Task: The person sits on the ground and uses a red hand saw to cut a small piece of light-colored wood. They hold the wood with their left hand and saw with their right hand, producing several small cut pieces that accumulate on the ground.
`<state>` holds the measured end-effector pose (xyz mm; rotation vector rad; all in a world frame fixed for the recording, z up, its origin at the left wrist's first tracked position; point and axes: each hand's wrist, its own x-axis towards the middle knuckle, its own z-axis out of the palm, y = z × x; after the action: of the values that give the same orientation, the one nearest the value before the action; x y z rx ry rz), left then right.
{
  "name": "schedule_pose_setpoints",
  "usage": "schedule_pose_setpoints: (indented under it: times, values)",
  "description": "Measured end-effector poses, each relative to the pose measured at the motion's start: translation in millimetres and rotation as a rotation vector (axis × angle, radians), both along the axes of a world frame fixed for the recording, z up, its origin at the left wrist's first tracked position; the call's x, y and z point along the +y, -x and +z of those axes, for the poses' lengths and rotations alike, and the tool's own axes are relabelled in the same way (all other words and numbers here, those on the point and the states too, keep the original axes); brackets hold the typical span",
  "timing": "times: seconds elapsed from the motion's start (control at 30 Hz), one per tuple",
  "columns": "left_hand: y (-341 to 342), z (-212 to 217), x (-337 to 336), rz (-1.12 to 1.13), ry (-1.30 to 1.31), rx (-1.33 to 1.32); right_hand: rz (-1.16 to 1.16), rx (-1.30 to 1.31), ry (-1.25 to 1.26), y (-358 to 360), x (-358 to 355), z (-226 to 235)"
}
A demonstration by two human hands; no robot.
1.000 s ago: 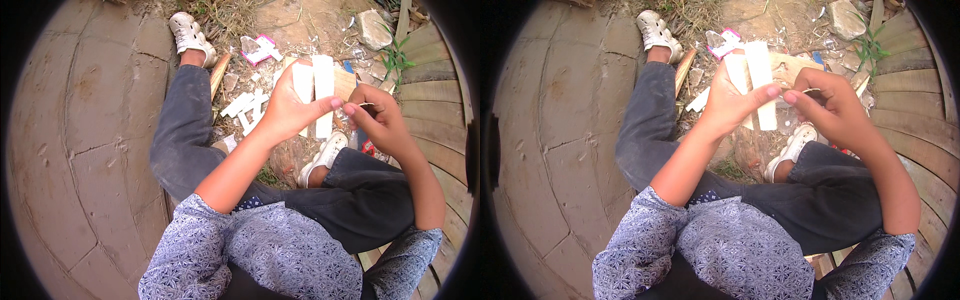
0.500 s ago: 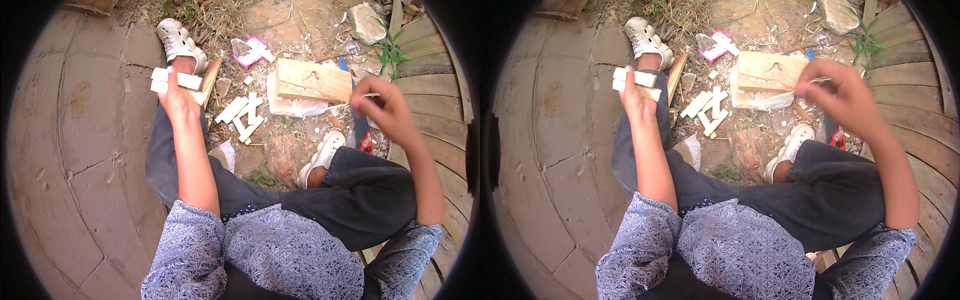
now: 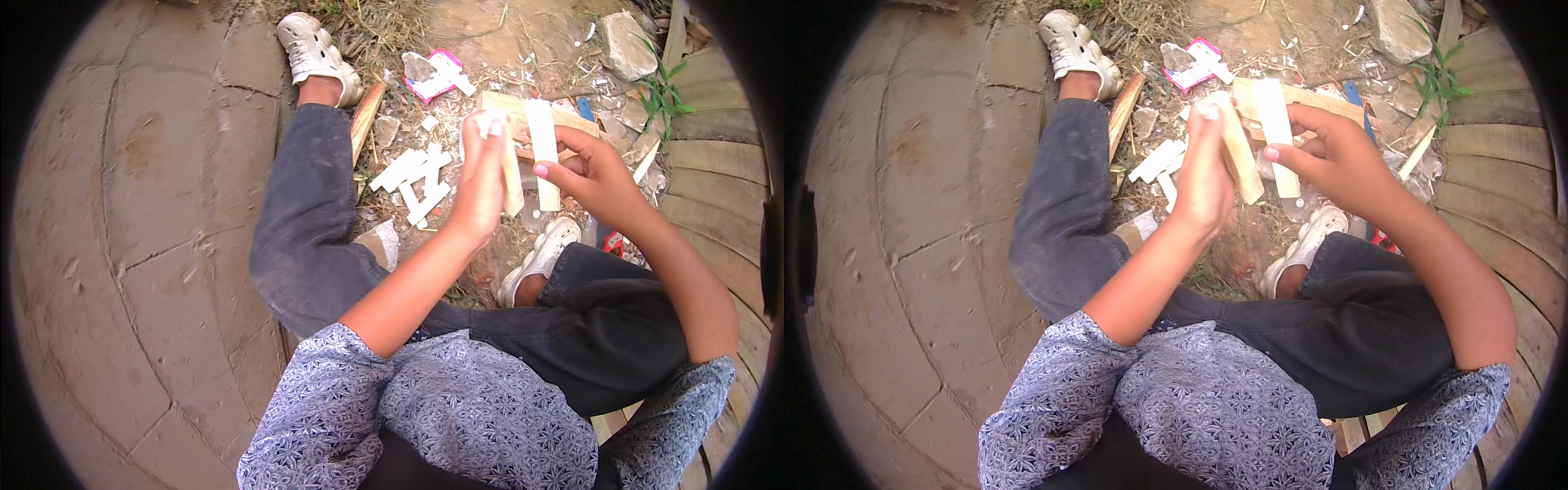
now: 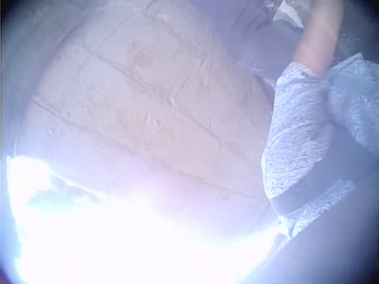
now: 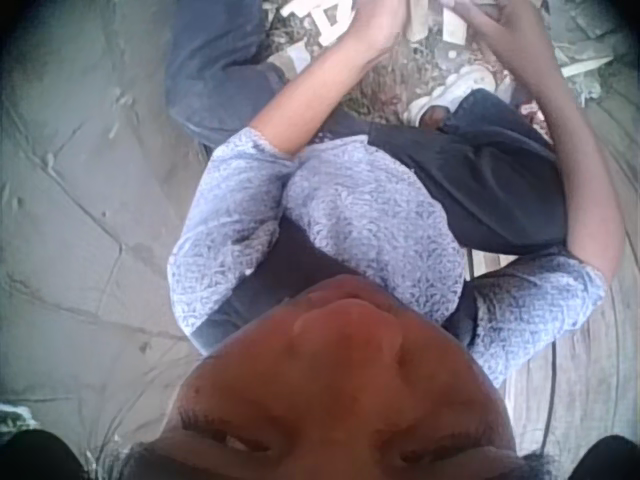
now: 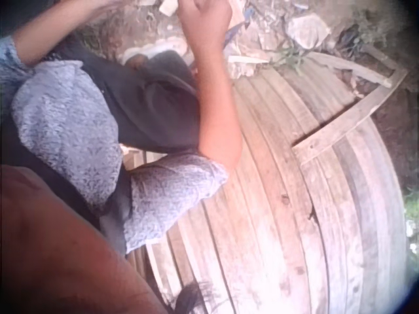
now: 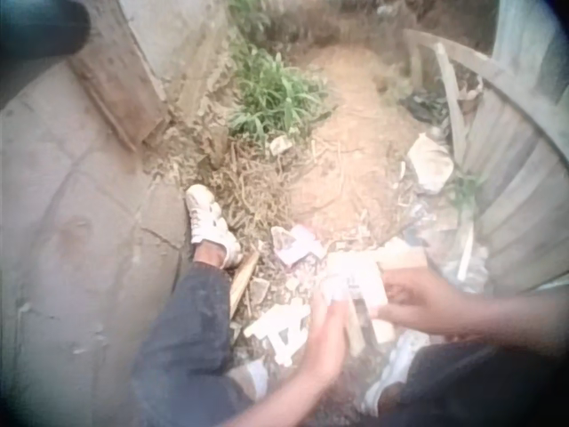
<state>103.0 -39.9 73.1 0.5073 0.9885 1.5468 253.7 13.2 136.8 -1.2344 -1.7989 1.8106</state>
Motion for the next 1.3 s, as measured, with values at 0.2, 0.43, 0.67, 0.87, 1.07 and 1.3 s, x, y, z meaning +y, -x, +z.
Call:
schedule_pose_setpoints:
  times: [0.2, 0.43, 0.67, 0.87, 1.07, 1.3]
  values:
    - [6.1, 2.8, 4.3, -0.168, -0.003, -0.346, 0.22, -0.042, -0.187, -4.9, 7.7, -18.0]
    - [-7.4, 16.7, -0.4, -0.187, 0.098, -0.015, 0.244, -0.067, -0.144, -4.1, 3.3, -15.5]
    - [177.4, -114.3, 69.8, -0.314, 0.441, 1.816, 0.119, 0.008, -0.138, -14.9, 10.4, -14.9]
    - [231.0, -165.7, 48.0, -0.558, 0.565, 2.262, 0.06, 0.09, -0.116, -33.1, 12.1, -9.1]
    - [223.1, -121.0, 78.2, -0.375, 0.529, 1.258, 0.065, 0.144, -0.181, -50.1, 19.4, -11.2]
    - [175.6, -61.7, 55.6, -0.503, 0.456, -0.003, 0.078, 0.067, -0.164, -55.0, 20.1, 5.7]
